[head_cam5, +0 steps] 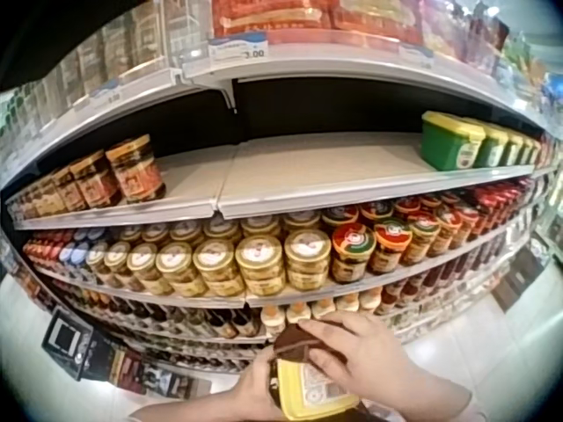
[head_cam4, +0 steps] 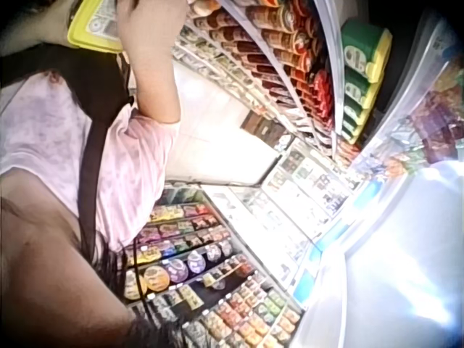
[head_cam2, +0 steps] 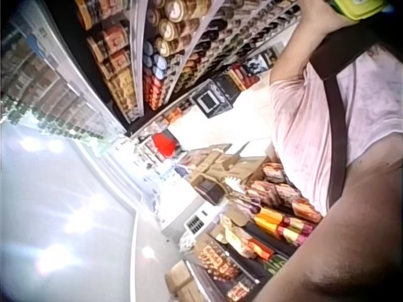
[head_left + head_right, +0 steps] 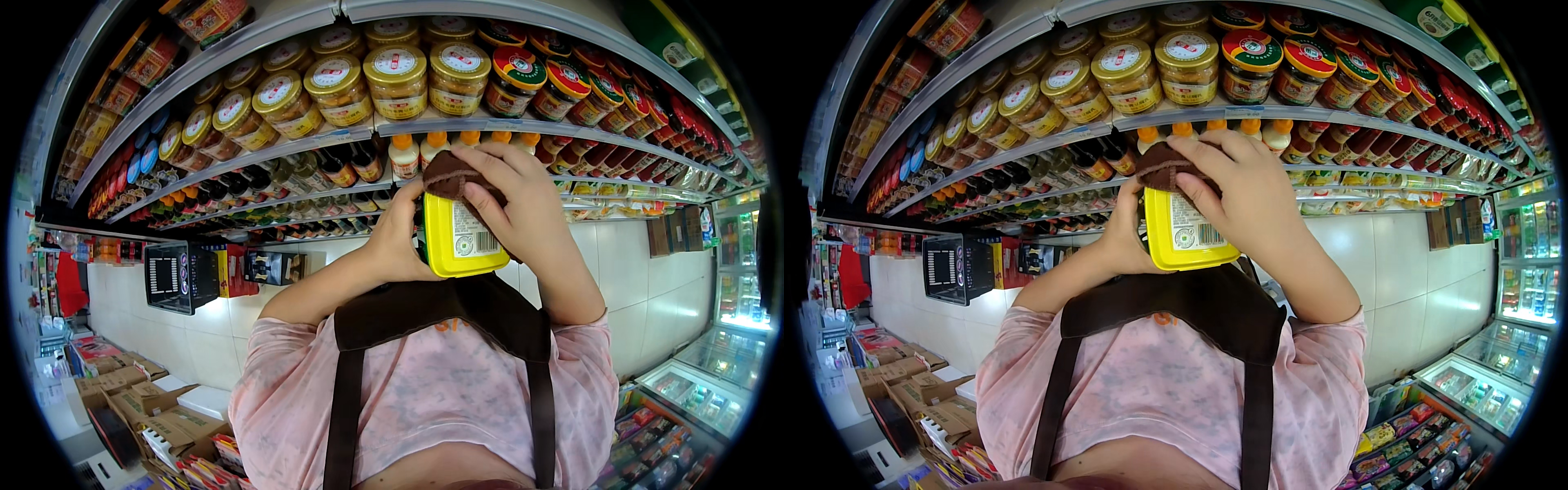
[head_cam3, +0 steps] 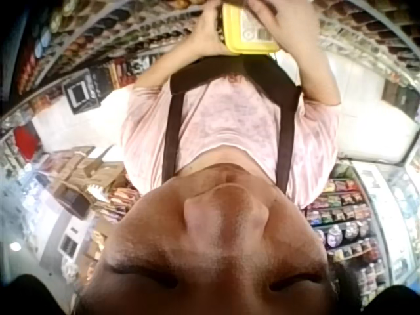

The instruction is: The person wipes a retail shelf and several containers of food products with a cloth, then returns the containers to the shelf.

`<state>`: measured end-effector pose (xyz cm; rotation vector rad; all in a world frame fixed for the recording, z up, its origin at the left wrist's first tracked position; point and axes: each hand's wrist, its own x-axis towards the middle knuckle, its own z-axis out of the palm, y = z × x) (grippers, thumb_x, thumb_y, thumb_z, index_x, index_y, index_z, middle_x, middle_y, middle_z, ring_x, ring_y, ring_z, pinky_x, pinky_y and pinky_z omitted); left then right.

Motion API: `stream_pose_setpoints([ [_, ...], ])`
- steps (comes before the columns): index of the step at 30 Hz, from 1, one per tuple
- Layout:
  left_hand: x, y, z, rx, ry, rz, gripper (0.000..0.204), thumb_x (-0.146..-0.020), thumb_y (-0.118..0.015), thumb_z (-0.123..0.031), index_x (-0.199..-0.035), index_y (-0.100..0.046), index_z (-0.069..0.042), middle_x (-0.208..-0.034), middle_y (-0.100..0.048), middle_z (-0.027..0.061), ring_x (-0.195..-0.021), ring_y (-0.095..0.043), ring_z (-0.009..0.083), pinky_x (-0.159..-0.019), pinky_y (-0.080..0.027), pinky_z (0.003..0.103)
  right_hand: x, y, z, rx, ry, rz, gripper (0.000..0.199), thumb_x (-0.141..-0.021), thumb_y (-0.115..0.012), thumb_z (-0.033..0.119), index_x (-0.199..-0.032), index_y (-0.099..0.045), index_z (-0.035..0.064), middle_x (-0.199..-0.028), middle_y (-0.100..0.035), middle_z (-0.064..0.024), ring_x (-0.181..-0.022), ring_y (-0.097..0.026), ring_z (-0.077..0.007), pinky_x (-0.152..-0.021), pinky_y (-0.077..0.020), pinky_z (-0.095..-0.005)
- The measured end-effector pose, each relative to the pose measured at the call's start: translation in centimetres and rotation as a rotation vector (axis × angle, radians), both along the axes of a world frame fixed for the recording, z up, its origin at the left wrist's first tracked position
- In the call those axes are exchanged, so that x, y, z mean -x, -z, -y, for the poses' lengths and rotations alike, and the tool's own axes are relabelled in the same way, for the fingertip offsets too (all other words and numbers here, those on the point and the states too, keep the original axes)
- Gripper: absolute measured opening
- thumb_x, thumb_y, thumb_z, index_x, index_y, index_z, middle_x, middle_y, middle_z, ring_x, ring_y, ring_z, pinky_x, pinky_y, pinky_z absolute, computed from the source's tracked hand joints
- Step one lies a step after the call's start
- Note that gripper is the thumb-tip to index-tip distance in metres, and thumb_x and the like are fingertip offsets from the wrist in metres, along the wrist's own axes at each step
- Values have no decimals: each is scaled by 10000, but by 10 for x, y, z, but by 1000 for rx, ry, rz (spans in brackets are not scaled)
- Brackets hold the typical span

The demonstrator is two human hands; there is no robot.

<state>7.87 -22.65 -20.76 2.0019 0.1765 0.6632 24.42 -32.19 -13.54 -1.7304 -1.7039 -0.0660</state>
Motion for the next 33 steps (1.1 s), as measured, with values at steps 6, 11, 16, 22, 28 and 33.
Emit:
stream_pose_setpoints([
  [6, 3, 15, -1, -34, -63, 54, 1129, -469, -907, -255, -1314, -202, -4, -1215, -442, 163, -1114, -501, 253, -929, -412, 363, -9, 6, 7, 3, 10, -171, 337, -818, -623, 191, -1135, -587, 80, -995, -589, -141, -888, -571, -318, -781, -460, -382],
  [11, 5, 24, -7, 38, -85, 64, 1132, -449, -904, -252, -1315, -219, -3, -1241, -418, 169, -1148, -471, 260, -938, -406, 355, -13, 12, 16, -21, 31, -239, 342, -812, -624, 155, -1137, -584, 58, -984, -590, -152, -882, -577, -316, -771, -469, -361],
  [16, 3, 26, -10, 18, -129, 87, 1131, -461, -893, -222, -1316, -187, 2, -1249, -413, 172, -1156, -465, 255, -963, -380, 348, -12, 9, 26, -7, 29, -253, 355, -800, -637, 145, -1142, -589, 62, -998, -580, -159, -880, -575, -317, -779, -471, -345],
  [22, 2, 27, -11, 147, -118, 125, 1097, -494, -877, -182, -1299, -149, -16, -1227, -431, 173, -1149, -478, 251, -970, -379, 358, -10, 7, 38, 13, -66, -152, 406, -764, -668, 168, -1156, -596, 86, -1039, -555, -152, -916, -568, -304, -790, -467, -344],
  [28, 0, 27, -12, 186, -106, 163, 1098, -497, -874, -173, -1306, -147, -22, -1220, -432, 160, -1152, -467, 248, -980, -364, 365, -16, 7, 47, 27, -194, -217, 436, -728, -687, 163, -1151, -608, 91, -1043, -553, -135, -935, -561, -290, -802, -462, -349],
  [33, 2, 20, -16, 117, -109, 136, 1104, -512, -873, -163, -1313, -123, -36, -1248, -427, 150, -1168, -463, 245, -992, -356, 368, -28, 8, 56, 92, -320, -381, 436, -718, -681, 170, -1138, -618, 73, -1059, -569, -131, -956, -563, -281, -827, -446, -343],
])
